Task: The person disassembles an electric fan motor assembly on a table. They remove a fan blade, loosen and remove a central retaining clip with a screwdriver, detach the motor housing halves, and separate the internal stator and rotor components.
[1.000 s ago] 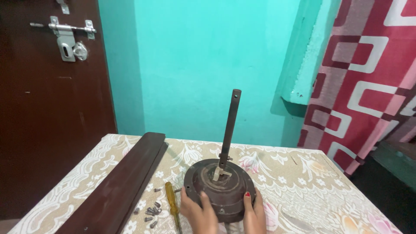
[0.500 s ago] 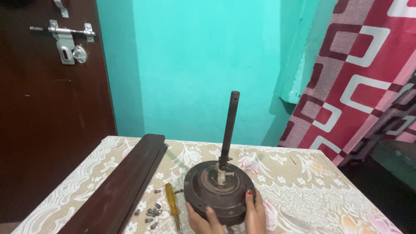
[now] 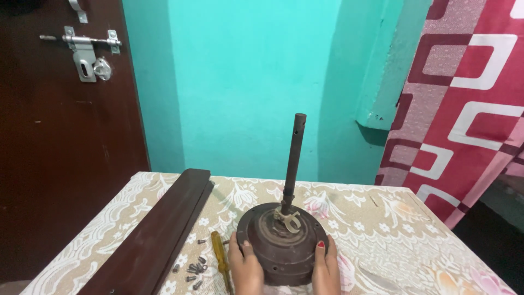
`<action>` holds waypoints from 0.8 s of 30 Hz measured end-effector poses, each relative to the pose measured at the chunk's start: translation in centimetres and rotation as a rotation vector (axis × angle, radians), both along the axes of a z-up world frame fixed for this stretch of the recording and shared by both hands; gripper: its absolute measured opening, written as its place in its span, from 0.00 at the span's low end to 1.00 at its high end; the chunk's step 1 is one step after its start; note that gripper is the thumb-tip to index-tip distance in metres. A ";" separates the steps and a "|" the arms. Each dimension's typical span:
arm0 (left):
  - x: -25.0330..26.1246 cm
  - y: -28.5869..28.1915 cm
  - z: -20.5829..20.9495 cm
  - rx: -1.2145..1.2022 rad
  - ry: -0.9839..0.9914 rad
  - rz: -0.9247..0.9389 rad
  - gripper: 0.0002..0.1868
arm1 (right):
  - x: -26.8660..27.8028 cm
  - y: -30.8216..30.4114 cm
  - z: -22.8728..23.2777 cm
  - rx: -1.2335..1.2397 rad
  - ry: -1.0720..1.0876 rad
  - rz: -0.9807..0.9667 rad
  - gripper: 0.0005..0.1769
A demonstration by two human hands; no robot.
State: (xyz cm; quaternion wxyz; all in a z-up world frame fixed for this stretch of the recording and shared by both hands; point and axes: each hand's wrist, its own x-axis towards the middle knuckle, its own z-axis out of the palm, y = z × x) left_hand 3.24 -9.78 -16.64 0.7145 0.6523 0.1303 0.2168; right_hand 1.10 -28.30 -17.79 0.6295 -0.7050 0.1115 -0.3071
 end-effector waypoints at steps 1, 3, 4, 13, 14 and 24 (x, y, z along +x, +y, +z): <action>-0.4 -1.0 -0.5 0.063 -0.003 0.080 0.30 | 0.1 -0.4 0.1 -0.012 0.031 -0.015 0.36; -1.7 -3.2 -1.5 0.190 -0.011 0.236 0.34 | 0.5 -1.1 0.3 -0.036 0.090 -0.047 0.37; -2.4 -4.3 -1.8 0.143 0.004 0.227 0.37 | 0.6 -1.3 0.3 -0.013 0.104 -0.054 0.37; -1.4 -0.2 2.3 -0.047 0.132 -0.042 0.34 | 1.2 0.8 -3.8 0.005 -0.075 -0.197 0.37; -1.0 1.0 2.5 -0.116 0.114 -0.143 0.33 | 1.1 1.6 -4.4 -0.040 -0.118 -0.231 0.38; -4.0 -5.0 -0.6 0.108 -0.039 0.173 0.39 | 1.0 -2.5 0.5 0.307 -0.002 0.192 0.34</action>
